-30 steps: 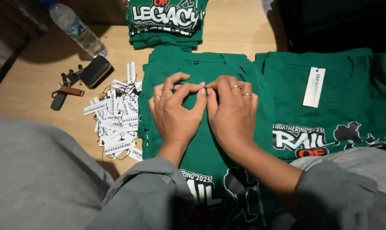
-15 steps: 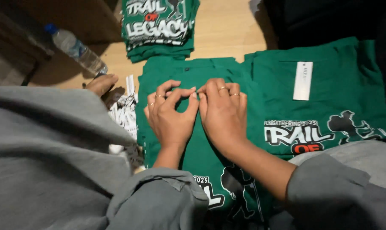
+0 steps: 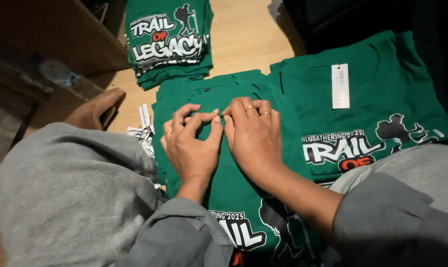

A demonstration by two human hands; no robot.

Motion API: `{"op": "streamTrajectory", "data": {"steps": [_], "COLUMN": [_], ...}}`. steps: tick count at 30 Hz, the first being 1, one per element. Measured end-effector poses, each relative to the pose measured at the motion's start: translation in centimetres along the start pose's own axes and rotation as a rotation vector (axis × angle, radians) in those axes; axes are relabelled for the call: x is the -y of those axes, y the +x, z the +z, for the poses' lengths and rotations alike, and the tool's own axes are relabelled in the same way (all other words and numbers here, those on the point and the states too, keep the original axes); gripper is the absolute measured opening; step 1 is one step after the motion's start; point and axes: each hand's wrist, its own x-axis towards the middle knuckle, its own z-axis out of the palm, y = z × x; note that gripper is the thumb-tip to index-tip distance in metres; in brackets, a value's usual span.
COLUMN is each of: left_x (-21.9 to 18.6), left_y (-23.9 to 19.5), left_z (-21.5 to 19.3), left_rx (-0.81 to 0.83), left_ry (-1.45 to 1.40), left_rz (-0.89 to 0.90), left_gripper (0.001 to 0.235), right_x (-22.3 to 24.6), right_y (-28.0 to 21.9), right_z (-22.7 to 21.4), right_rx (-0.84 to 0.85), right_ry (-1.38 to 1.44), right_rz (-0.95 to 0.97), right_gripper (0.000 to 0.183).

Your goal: Attaching paper hang tags to t-shirts using manual plastic loop fasteners.

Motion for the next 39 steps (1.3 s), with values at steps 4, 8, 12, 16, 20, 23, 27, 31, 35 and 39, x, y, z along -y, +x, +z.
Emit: {"op": "streamTrajectory", "data": {"steps": [4, 8, 12, 16, 20, 23, 27, 31, 35, 39], "left_x": [-0.4, -0.6, -0.7, -1.0, -1.3, -1.4, -1.8, -1.5, -1.2, -0.9], "left_y": [0.0, 0.0, 0.0, 0.0, -0.1, -0.1, 0.0, -0.2, -0.1, -0.3], "left_z": [0.0, -0.1, -0.1, -0.1, -0.3, -0.6, -0.7, -0.4, 0.0, 0.0], "left_rx": [-0.011, -0.018, -0.025, -0.031, -0.037, -0.034, -0.042, -0.048, -0.067, -0.072], "left_ry": [-0.023, -0.039, -0.044, -0.072, -0.087, -0.102, -0.123, -0.111, -0.131, -0.148], "left_rz": [-0.01, -0.014, -0.019, -0.016, -0.016, -0.022, -0.011, -0.009, 0.002, 0.006], "left_gripper": [0.01, 0.01, 0.011, 0.01, 0.01, 0.009, 0.009, 0.011, 0.012, 0.012], "right_x": [-0.2, -0.3, -0.4, -0.2, -0.3, -0.5, -0.3, -0.5, -0.5, -0.5], "right_y": [-0.1, -0.2, -0.5, -0.3, -0.3, -0.5, -0.2, -0.4, -0.2, -0.4], "right_z": [0.0, 0.2, 0.3, -0.4, -0.8, -0.9, -1.3, -1.3, -1.2, -1.0], "right_rx": [0.0, 0.001, -0.012, -0.004, 0.012, 0.039, 0.046, 0.054, 0.038, 0.024], "right_ry": [0.002, 0.006, -0.027, -0.034, -0.037, -0.032, -0.024, -0.017, -0.023, -0.051], "right_rz": [0.004, 0.01, 0.022, 0.018, 0.025, 0.026, 0.028, 0.033, 0.028, 0.017], "right_gripper": [0.011, 0.011, 0.009, 0.006, 0.006, 0.005, 0.005, 0.004, 0.004, 0.004]}}
